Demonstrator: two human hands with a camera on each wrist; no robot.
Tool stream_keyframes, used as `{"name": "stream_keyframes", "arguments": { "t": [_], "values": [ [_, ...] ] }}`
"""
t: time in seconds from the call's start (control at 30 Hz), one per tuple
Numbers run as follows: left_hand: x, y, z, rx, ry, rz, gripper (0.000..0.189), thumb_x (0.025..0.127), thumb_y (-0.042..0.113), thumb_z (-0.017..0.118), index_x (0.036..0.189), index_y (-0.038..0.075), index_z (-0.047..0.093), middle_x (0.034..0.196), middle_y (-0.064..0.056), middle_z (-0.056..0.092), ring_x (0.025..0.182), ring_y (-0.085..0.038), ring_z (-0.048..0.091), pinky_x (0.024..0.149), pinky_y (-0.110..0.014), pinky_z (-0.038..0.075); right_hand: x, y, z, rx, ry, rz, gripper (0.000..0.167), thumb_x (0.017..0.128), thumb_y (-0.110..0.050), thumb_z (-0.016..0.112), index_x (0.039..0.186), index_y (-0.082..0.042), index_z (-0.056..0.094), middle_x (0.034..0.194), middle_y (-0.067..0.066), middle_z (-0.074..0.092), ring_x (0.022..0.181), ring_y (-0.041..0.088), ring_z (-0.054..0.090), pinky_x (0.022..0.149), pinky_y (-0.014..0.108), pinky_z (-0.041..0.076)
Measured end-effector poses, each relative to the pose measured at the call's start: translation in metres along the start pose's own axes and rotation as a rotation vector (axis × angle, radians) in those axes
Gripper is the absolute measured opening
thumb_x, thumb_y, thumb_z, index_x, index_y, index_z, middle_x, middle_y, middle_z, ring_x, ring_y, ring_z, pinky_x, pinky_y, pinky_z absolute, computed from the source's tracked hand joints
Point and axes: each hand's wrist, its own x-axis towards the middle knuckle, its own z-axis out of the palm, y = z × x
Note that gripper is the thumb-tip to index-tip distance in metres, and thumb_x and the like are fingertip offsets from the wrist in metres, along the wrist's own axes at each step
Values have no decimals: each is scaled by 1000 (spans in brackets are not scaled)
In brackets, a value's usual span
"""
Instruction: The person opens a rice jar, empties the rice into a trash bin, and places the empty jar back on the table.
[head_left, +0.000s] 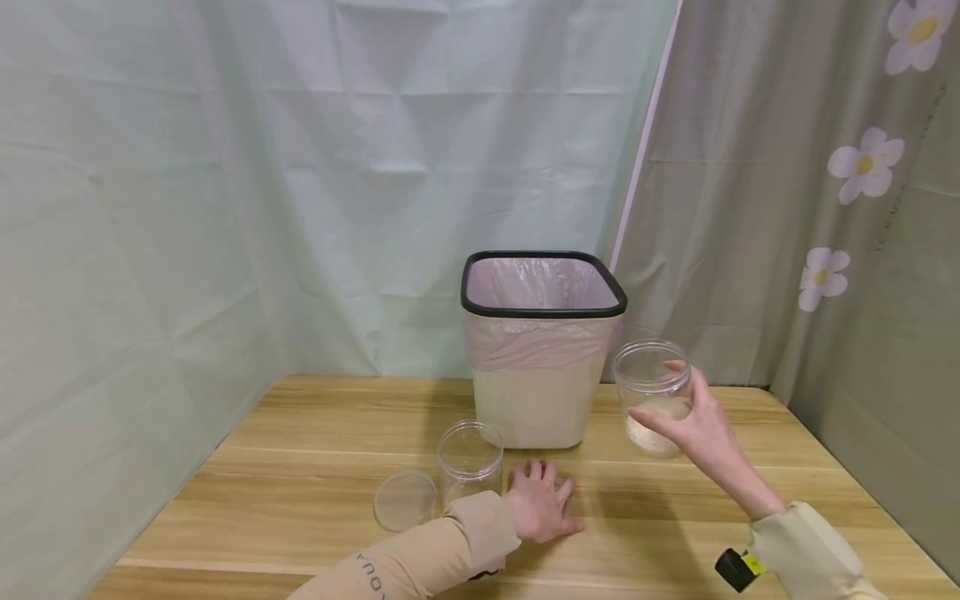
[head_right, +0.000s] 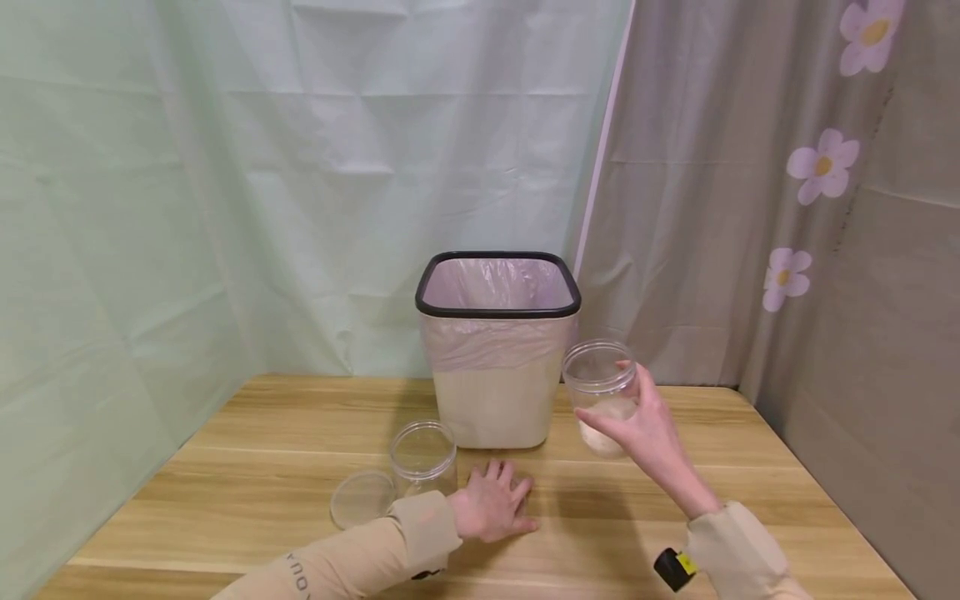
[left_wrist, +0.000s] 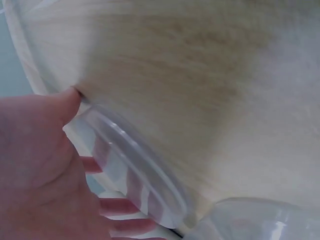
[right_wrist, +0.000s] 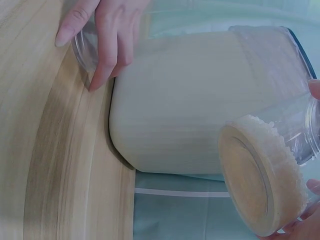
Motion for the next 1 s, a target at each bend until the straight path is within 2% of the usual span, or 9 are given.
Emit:
{"name": "stream_keyframes", "arguments": {
  "t": [0.23,0.37,0.53,0.77,1.0],
  "values": [
    [-3,0,-12,16,29,71,68,82,69,28,139,33,31,137,-4,31,124,-26,29,89,-43,36,2,0,1,9,8,-18,80,71,-30,77,131,-5,31,117,22,47,111,41,40,83,55,29],
    [-5,-1,-22,48,111,117,67,83,67,30,139,30,31,136,-4,33,122,-26,31,89,-42,37,2,0,0,8,7,-22,80,72,-30,77,131,-4,31,117,22,47,110,40,40,82,55,30],
    [-6,-3,-32,35,239,176,66,84,65,31,136,25,34,131,-6,36,118,-28,36,86,-41,39,4,-1,-3,7,13,-25,79,72,-29,76,132,-4,30,117,23,46,109,39,41,80,54,31],
    [-10,-8,-48,45,291,207,66,86,64,23,138,23,28,127,-5,37,112,-24,40,84,-36,41,8,-3,-7,-2,20,-21,79,73,-29,76,132,-4,29,116,24,45,107,37,41,79,51,32],
    [-17,-15,-60,4,433,239,61,89,59,29,135,20,30,113,-3,40,97,-19,43,75,-29,42,12,-3,-10,-11,28,-15,81,73,-31,75,134,-5,29,118,25,43,107,39,40,79,55,32]
  ]
}}
